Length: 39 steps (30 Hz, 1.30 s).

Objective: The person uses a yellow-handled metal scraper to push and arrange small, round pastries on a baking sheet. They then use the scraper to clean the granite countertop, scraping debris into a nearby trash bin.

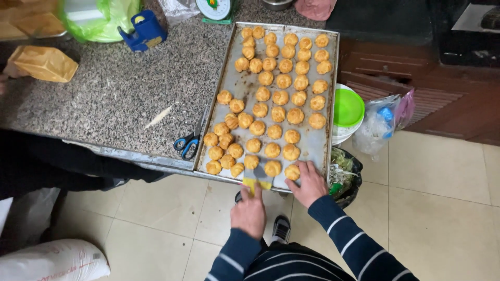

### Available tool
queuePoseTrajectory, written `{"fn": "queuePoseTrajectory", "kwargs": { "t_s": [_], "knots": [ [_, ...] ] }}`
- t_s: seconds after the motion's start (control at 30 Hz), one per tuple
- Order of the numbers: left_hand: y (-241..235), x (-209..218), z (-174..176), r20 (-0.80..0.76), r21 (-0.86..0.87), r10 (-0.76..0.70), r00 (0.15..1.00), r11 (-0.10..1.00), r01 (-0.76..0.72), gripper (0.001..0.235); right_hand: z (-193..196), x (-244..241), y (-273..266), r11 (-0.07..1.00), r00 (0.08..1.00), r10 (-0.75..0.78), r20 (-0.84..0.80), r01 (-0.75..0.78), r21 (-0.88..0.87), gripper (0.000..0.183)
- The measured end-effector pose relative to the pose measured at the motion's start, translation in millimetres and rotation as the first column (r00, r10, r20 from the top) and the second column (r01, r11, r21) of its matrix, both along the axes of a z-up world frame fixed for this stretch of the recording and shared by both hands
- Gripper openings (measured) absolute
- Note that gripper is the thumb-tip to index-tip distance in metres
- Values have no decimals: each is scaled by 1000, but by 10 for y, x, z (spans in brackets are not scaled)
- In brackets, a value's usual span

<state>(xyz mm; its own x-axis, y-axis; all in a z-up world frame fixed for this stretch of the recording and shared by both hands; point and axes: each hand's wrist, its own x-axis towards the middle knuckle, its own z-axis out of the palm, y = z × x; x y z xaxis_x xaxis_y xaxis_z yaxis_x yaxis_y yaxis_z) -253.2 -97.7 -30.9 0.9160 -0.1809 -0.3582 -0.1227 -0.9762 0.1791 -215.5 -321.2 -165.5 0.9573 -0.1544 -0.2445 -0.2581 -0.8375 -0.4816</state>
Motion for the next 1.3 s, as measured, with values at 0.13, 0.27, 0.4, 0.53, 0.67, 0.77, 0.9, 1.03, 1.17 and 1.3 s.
{"fn": "queuePoseTrajectory", "kwargs": {
  "t_s": [0.13, 0.27, 0.4, 0.53, 0.67, 0.77, 0.9, 1.03, 1.17, 1.3],
  "knots": [
    [19, 168, -431, 14, 31, 4, 1000, 1000, -5, 61, -7, 23, 20, 1000, 1000, 2, -9, -2, -12, 65],
    [-5, 272, -660, 69, -11, 10, 998, 1000, -9, 62, 8, -19, 28, 1000, 1000, 3, -7, -3, -20, 66],
    [29, 223, -413, 28, 9, 8, 1000, 1000, -9, 64, 36, 18, 21, 999, 1000, 22, -22, -22, -33, 70],
    [-59, 431, -793, 79, -17, 7, 997, 1000, -6, 65, -53, -3, 15, 997, 999, 35, -30, -38, -74, 72],
    [-45, 393, -580, 34, -19, 18, 999, 1000, -17, 67, -5, 35, -13, 999, 999, 29, -34, -30, -21, 74],
    [-46, 504, -539, 48, -2, 11, 999, 1000, -11, 68, -15, 32, 15, 999, 999, 33, -24, -34, -20, 75],
    [11, 502, -398, 35, 62, -11, 999, 998, 8, 65, -28, 19, -3, 999, 999, 40, -23, -41, -10, 84],
    [46, 574, -296, 24, 140, -46, 999, 989, 42, 56, 138, 126, 16, 1000, 1000, 9, -16, -8, 18, 76],
    [166, 618, 7, 47, 224, -137, 989, 967, 123, 29, 272, 451, 84, 997, 992, 48, 114, -41, -61, 59],
    [179, 712, 556, -104, 397, -201, 974, 890, 226, 41, 524, 784, 322, 970, 961, 239, 139, -229, -86, 68]
  ]
}}
